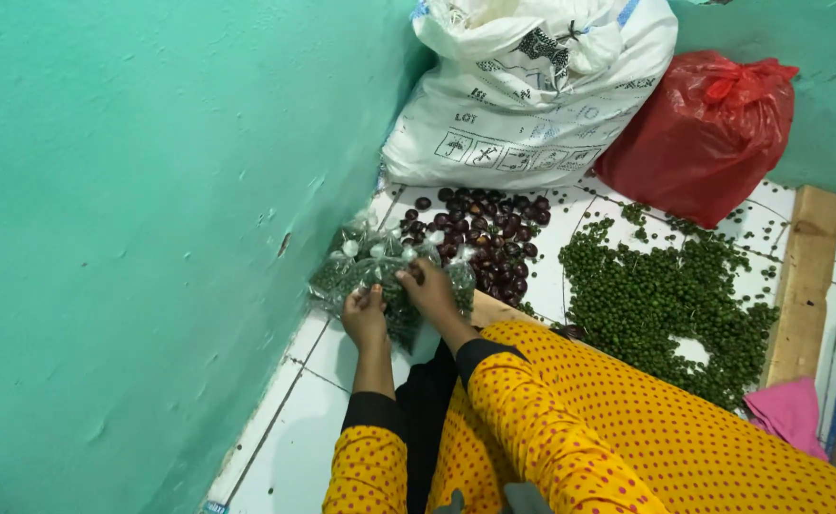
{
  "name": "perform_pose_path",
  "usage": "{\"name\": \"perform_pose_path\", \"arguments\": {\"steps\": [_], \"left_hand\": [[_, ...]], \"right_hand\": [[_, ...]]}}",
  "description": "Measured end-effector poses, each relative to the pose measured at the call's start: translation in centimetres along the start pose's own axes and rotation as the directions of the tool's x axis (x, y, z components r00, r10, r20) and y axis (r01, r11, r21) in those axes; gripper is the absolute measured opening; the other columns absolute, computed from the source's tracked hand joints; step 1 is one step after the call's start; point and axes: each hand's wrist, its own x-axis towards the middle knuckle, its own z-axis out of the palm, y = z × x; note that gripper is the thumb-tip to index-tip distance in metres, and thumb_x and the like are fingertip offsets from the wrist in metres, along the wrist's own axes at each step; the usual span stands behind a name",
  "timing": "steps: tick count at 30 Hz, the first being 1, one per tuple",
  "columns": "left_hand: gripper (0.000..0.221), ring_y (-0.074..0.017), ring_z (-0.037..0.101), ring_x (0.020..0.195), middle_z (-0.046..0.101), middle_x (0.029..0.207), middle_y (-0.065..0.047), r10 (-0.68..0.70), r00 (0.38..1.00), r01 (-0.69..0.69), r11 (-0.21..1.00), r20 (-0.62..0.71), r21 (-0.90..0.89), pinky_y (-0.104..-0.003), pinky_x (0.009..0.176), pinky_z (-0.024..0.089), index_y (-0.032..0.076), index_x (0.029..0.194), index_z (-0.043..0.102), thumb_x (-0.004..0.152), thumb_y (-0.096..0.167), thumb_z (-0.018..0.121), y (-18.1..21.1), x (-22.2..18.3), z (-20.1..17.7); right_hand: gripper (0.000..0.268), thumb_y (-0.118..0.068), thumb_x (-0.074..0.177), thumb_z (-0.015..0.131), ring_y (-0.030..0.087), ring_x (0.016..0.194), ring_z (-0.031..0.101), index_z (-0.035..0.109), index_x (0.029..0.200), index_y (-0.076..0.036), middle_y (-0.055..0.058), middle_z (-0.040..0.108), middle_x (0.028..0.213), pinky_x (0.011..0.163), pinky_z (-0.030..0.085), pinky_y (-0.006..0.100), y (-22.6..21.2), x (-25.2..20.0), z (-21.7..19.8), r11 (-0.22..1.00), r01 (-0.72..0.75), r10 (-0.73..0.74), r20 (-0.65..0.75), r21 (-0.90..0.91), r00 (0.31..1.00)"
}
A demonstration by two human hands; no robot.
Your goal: Packaging small green legumes into plastic bags by hand
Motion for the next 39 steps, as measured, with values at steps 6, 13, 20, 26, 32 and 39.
{"name": "perform_pose_path", "arguments": {"steps": [6,13,20,26,32,39], "left_hand": [[0.044,-0.0176,0.074,0.072,0.072,0.096,-0.008,0.081,0.989,-0.064,0.989,-0.127,0.136,-0.030,0.064,0.058,0.008,0.116,0.064,0.083,0.026,0.086,2.0,-3.3,-0.1],[0.041,-0.0203,0.066,0.073,0.069,0.087,-0.013,0.267,0.942,-0.236,0.958,-0.201,0.165,-0.029,0.064,0.052,0.007,0.098,0.070,0.071,0.027,0.092,-2.8,-0.1,-0.8],[0.016,-0.0281,0.066,0.077,0.069,0.089,-0.013,0.492,0.847,-0.417,0.850,-0.202,0.322,-0.036,0.071,0.050,0.011,0.098,0.068,0.094,0.025,0.074,-0.9,-1.8,-1.1],[0.017,-0.0221,0.064,0.083,0.066,0.104,-0.011,0.417,0.908,-0.399,0.890,-0.039,0.223,-0.033,0.068,0.051,0.009,0.110,0.060,0.102,0.023,0.056,6.1,-11.4,1.0],[0.018,-0.0180,0.062,0.093,0.066,0.105,-0.004,0.314,0.907,-0.370,0.912,0.280,0.178,-0.034,0.079,0.048,0.013,0.115,0.061,0.107,0.029,0.054,9.9,-24.8,7.0],[0.020,-0.0348,0.067,0.101,0.067,0.113,-0.013,0.420,0.427,-0.713,0.701,0.801,0.012,-0.052,0.090,0.052,0.013,0.117,0.069,0.104,0.026,0.061,6.7,-37.9,16.1]], "right_hand": [[0.043,-0.047,0.091,0.079,0.030,0.092,0.073,0.071,0.115,-0.013,0.008,0.075,0.094,0.082,0.059,0.043,-0.7,-0.5,0.1,0.978,0.176,-0.189,-0.126,-0.108,0.974],[0.046,-0.042,0.086,0.082,0.038,0.089,0.071,0.067,0.114,-0.009,0.017,0.070,0.093,0.081,0.058,0.049,-1.7,-1.2,-0.4,0.973,0.229,-0.225,-0.225,-0.010,0.948],[0.037,-0.033,0.103,0.058,0.037,0.095,0.068,0.061,0.127,-0.006,0.017,0.063,0.110,0.080,0.054,0.046,-1.5,-2.6,-3.7,0.978,0.200,-0.179,-0.257,0.056,0.950],[0.021,-0.018,0.100,0.055,0.035,0.105,0.061,0.062,0.117,-0.008,0.014,0.059,0.111,0.084,0.047,0.046,-4.7,-8.6,-11.1,0.947,0.302,-0.267,-0.261,0.105,0.928],[0.012,-0.011,0.103,0.061,0.032,0.104,0.062,0.068,0.111,-0.005,0.014,0.058,0.114,0.086,0.051,0.040,-0.9,-14.9,-22.8,0.865,0.502,-0.450,-0.439,0.003,0.778],[0.013,-0.020,0.102,0.066,0.030,0.093,0.072,0.076,0.106,-0.013,0.008,0.066,0.117,0.074,0.064,0.039,10.5,-25.2,-39.6,0.973,0.231,-0.149,-0.790,-0.010,0.595]]}}
